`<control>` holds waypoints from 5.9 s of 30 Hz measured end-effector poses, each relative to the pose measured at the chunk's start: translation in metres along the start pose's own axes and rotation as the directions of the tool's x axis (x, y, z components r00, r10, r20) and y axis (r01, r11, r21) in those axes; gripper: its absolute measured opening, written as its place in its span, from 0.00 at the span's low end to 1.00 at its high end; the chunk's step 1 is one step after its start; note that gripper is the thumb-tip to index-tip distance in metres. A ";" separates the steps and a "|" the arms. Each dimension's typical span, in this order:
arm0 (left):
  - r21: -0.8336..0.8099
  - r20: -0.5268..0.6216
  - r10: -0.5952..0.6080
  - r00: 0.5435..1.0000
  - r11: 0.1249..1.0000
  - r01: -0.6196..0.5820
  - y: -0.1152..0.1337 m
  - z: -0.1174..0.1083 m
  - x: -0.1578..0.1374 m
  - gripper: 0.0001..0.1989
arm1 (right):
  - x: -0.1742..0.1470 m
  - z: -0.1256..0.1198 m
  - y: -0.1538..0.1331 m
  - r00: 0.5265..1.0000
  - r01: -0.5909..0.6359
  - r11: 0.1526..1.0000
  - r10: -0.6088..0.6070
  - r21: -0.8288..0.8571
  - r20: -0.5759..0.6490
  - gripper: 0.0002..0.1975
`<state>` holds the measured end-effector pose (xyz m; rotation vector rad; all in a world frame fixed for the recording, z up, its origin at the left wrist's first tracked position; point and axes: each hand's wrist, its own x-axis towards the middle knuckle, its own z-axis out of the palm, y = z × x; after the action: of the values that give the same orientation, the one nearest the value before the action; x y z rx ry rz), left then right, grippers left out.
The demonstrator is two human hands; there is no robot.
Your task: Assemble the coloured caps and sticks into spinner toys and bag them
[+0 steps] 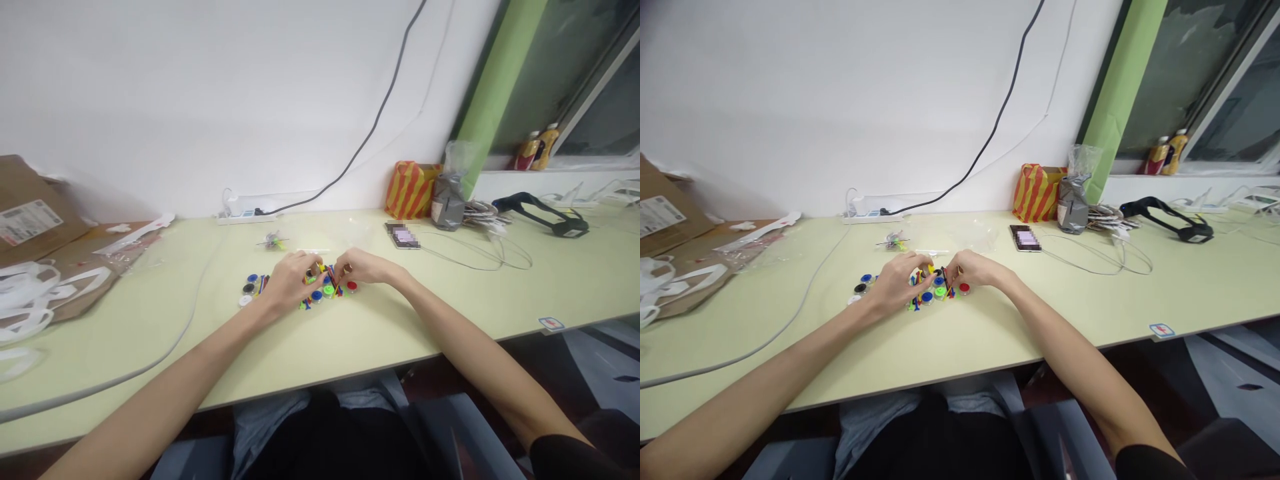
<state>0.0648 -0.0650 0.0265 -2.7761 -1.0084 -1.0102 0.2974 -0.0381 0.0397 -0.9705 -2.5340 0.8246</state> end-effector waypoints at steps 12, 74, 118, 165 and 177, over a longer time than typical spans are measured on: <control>0.025 -0.018 0.005 1.000 1.000 -0.004 -0.002 0.001 -0.001 0.08 | 0.003 -0.001 0.007 0.991 0.104 0.994 -0.101 0.027 -0.089 0.07; -0.681 -0.040 -0.478 0.877 0.656 0.326 0.026 -0.011 0.000 0.18 | 0.013 0.039 -0.038 0.668 0.361 0.932 -0.278 -0.027 -0.690 0.11; 0.091 -0.215 -0.303 0.928 0.940 0.328 -0.030 -0.017 -0.005 0.15 | 0.092 0.024 0.026 0.944 -0.088 0.927 -0.039 -0.365 -0.327 0.01; -0.013 -0.066 -0.079 0.995 0.997 0.078 -0.003 -0.004 0.000 0.10 | 0.011 0.008 -0.007 0.945 0.135 0.965 -0.057 0.226 -0.322 0.11; -0.023 -0.084 -0.071 0.994 0.997 0.069 -0.009 -0.002 -0.002 0.10 | 0.011 0.010 0.010 0.992 0.070 0.993 -0.079 -0.090 -0.099 0.05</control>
<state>0.0572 -0.0594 0.0254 -2.7044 -1.0974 -1.1427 0.2895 -0.0286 0.0268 -0.9131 -2.5190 0.6324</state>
